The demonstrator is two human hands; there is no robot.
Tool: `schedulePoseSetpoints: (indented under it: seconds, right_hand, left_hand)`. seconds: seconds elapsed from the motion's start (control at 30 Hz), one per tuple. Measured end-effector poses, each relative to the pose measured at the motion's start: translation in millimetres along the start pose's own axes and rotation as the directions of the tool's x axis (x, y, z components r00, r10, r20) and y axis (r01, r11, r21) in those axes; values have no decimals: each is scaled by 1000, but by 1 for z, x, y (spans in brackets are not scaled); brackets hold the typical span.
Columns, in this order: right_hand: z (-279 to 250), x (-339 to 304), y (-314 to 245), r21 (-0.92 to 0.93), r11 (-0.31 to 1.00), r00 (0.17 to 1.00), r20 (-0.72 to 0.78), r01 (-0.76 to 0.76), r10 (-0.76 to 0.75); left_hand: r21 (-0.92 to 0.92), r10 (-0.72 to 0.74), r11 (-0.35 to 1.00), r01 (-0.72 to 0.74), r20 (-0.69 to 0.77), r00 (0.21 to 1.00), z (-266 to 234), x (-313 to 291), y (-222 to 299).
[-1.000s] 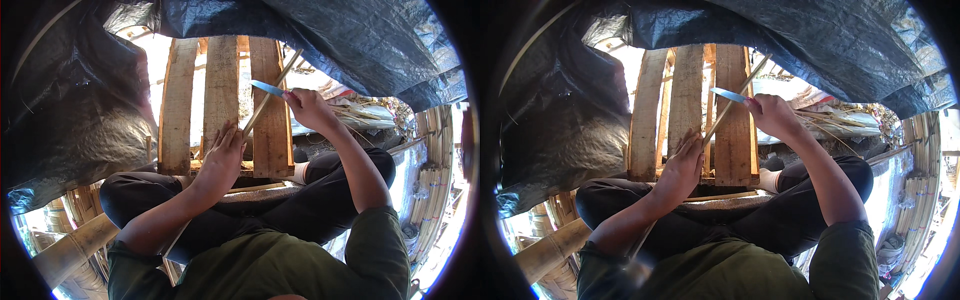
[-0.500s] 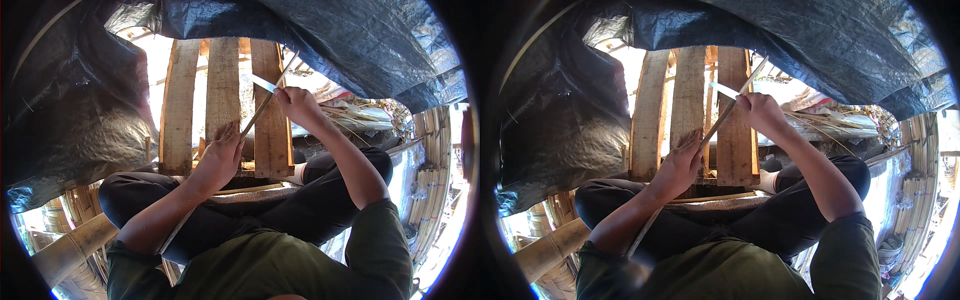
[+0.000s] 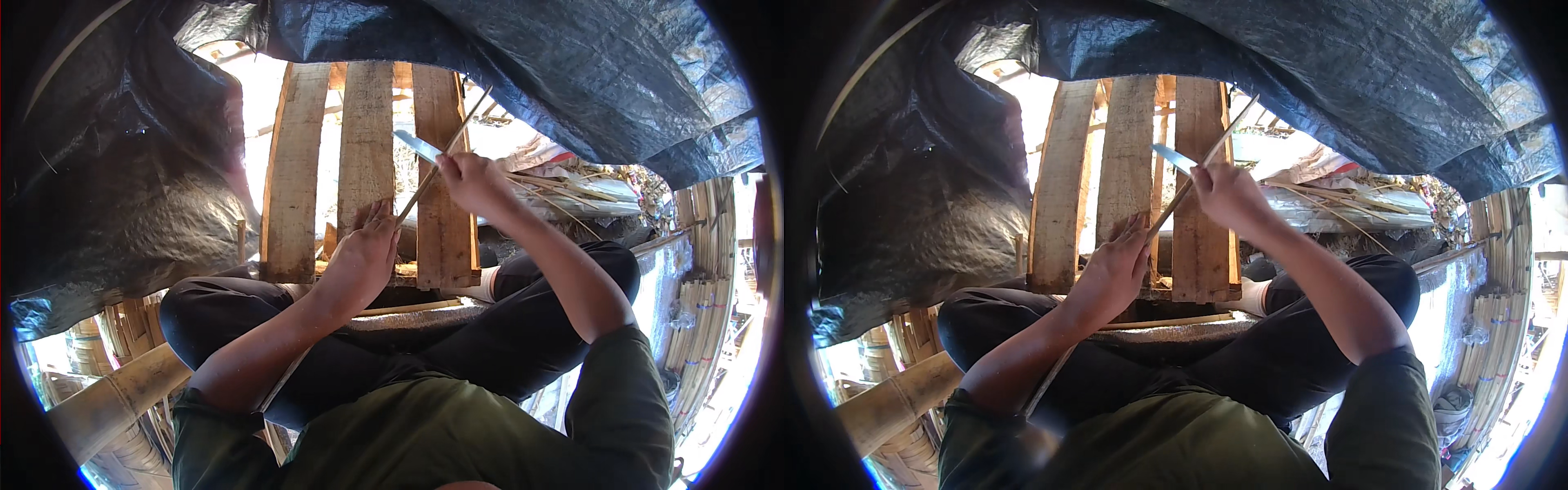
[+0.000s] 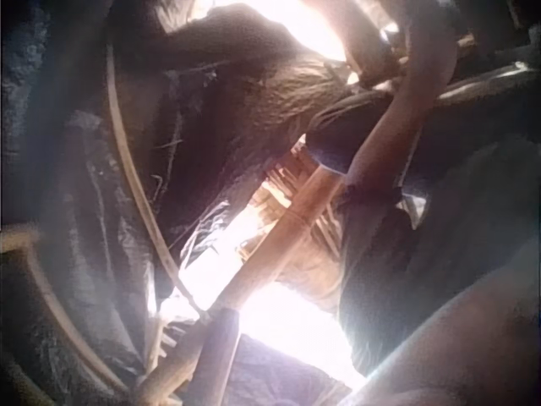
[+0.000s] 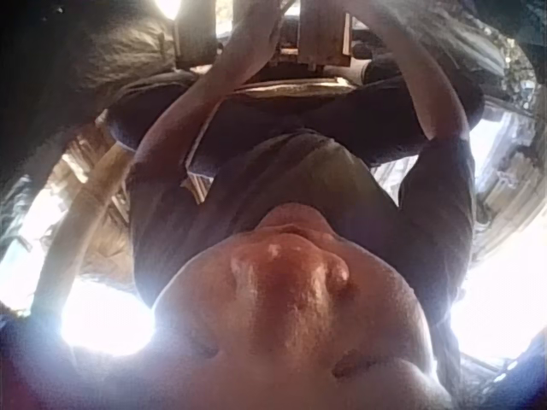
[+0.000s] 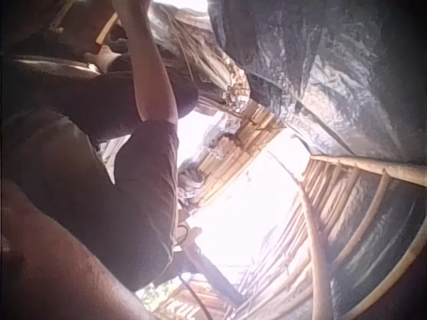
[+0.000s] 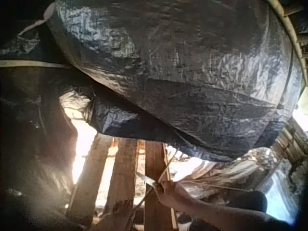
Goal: The person puts down a phone and shaves a wooden strip with a knife.
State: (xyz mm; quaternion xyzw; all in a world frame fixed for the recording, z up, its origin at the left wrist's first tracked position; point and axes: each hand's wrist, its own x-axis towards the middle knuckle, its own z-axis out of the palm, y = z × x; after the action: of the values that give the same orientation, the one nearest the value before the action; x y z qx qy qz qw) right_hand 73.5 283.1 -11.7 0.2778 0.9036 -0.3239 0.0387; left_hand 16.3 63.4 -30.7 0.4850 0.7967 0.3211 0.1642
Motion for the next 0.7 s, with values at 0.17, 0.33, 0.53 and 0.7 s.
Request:
schedulePoseSetpoints:
  seconds: [0.17, 0.33, 0.53, 0.7]
  right_hand:
    - [-9, 9, 7, -14, 999, 998, 49, -32, 33]
    - [-8, -1, -2, -43, 999, 990, 139, 5, 1]
    - [-4, 0, 1, -2, 997, 964, 255, -81, 78]
    - [13, -11, 7, -8, 991, 990, -27, 137, -137]
  left_hand:
    - [58, 44, 997, -44, 0, 999, 3, -1, 0]
    - [166, 47, 985, -51, 27, 999, 7, -5, -3]
    - [205, 53, 977, -63, 54, 997, 8, -7, -5]
    - [226, 73, 971, -82, 48, 996, 9, -6, -4]
